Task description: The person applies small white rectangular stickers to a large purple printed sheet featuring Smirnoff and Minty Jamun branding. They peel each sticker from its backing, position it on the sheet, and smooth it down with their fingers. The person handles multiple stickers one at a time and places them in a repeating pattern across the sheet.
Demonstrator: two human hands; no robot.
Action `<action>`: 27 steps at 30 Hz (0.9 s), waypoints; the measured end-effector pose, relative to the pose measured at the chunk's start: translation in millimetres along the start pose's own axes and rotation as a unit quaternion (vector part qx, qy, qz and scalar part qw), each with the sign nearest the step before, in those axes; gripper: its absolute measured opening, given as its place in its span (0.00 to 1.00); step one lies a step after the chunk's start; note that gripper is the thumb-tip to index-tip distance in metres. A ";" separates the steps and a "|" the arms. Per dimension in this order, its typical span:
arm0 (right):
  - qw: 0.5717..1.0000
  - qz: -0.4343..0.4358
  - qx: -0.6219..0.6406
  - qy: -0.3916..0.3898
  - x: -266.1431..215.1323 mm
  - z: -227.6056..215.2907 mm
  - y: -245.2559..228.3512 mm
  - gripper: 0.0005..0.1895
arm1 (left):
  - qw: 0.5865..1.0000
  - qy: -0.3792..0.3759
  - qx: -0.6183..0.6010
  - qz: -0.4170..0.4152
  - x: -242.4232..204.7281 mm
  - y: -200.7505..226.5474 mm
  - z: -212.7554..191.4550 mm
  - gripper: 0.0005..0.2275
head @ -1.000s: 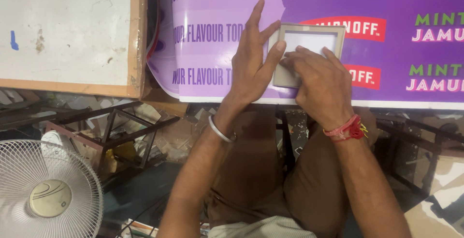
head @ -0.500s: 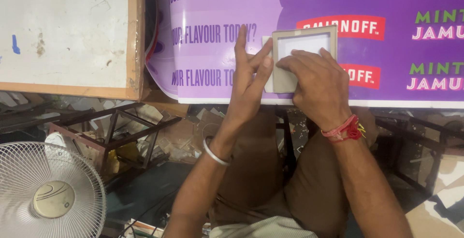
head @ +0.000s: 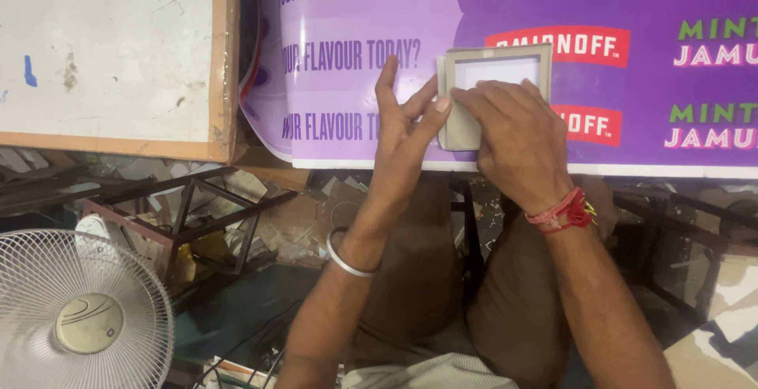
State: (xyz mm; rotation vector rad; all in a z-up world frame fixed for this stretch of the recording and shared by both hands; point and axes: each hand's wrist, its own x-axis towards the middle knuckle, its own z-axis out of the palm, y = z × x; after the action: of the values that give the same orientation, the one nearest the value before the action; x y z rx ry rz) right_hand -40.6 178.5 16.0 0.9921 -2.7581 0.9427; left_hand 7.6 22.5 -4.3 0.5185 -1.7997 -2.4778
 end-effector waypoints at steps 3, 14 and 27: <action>1.000 -0.006 -0.021 -0.001 -2.1 2.7 1.4 0.24 | 1.000 -0.019 -0.016 -0.018 1.4 6.0 -0.8 0.46; 0.999 -0.002 0.014 -0.042 4.6 -0.4 5.0 0.20 | 0.961 -0.036 0.270 0.051 -15.3 13.8 33.9 0.48; 0.999 -0.028 -0.012 0.018 -0.4 6.6 10.6 0.25 | 0.973 -0.026 0.166 0.157 -57.2 -5.9 17.6 0.30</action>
State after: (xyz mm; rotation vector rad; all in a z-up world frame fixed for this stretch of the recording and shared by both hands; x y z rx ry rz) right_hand -45.7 181.4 4.9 1.0312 -2.6906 0.9097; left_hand 57.5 53.3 9.1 0.1588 -2.1361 -2.0156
